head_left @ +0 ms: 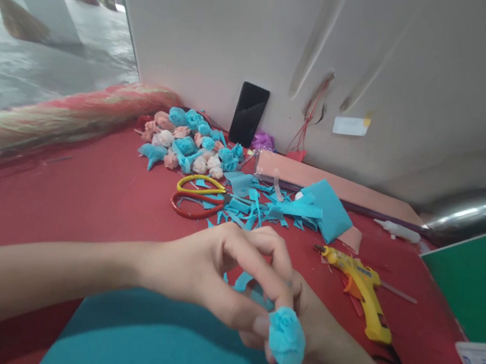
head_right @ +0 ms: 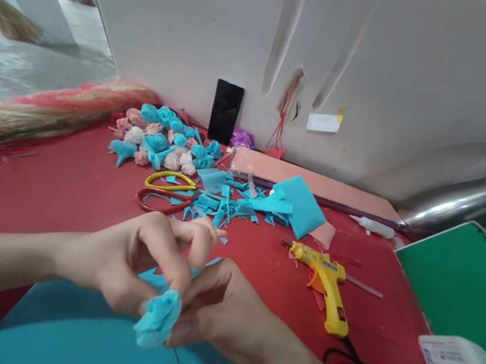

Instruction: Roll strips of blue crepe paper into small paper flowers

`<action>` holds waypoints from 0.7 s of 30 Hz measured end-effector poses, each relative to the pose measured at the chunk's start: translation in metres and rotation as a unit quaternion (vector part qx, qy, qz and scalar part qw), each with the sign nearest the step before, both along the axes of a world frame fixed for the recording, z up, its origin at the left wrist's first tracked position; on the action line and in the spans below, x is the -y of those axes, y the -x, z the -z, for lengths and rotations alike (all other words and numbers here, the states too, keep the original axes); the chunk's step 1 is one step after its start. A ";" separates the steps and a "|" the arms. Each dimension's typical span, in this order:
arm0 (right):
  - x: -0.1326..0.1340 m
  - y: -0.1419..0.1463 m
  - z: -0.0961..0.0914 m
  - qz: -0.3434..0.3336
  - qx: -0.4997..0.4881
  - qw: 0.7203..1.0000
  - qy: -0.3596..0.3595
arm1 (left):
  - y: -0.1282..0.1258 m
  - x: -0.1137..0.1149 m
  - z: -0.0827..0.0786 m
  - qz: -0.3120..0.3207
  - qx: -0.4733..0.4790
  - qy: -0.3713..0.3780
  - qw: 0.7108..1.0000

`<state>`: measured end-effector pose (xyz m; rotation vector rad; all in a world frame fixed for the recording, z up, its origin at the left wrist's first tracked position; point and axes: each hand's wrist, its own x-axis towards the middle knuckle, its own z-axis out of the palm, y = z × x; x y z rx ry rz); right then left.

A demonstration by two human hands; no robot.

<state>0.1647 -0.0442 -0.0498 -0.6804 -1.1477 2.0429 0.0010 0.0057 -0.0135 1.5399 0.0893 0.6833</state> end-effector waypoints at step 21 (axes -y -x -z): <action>-0.005 -0.027 -0.030 0.237 0.158 0.814 -0.507 | 0.012 0.010 -0.017 -0.241 -0.015 -0.225 0.944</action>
